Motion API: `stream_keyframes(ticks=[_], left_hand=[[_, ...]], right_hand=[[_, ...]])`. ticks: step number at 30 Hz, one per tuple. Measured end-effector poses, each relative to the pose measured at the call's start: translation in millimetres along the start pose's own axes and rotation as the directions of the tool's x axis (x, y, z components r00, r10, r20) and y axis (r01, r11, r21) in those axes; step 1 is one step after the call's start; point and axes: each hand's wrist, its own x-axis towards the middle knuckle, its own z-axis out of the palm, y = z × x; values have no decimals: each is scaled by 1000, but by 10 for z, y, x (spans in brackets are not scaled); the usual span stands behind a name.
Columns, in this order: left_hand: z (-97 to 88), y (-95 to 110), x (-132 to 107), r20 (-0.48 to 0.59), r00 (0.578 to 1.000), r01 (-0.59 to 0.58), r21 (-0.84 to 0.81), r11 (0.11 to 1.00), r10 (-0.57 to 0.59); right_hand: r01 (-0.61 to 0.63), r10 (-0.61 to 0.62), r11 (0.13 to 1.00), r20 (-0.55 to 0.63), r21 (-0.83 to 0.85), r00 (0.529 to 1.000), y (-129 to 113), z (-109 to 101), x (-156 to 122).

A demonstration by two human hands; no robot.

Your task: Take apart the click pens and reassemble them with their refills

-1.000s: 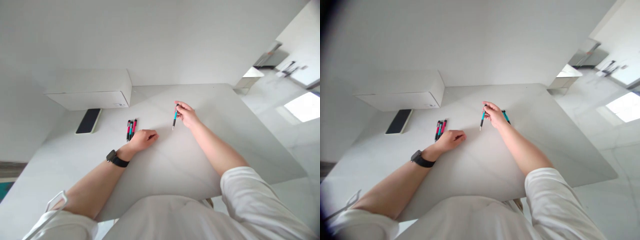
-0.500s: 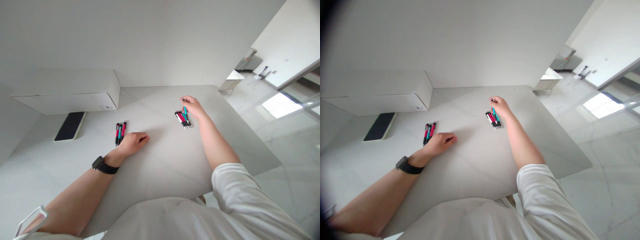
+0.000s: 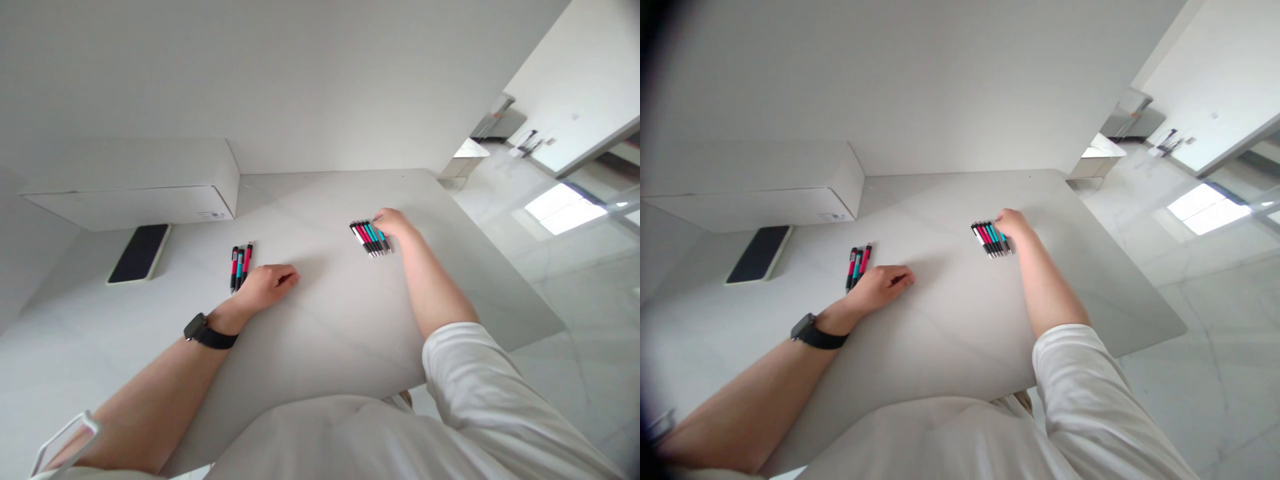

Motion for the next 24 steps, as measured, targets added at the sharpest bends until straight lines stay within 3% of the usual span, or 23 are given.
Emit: stream_keyframes(ticks=[7, 13, 24], left_hand=[[5, -2, 6, 2, 1000, 10, -7, 1000, -10], [4, 3, 1, -7, 1000, 15, -2, 1000, -15], [6, 0, 1, -4, 1000, -7, 0, 1000, 7]], right_hand=[[1, -1, 1000, -1, -14, 1000, -53, -26, -36], [16, -10, 996, -63, 93, 998, -37, 22, 17], [5, -14, 966, 31, 257, 999, 82, 138, 155]])
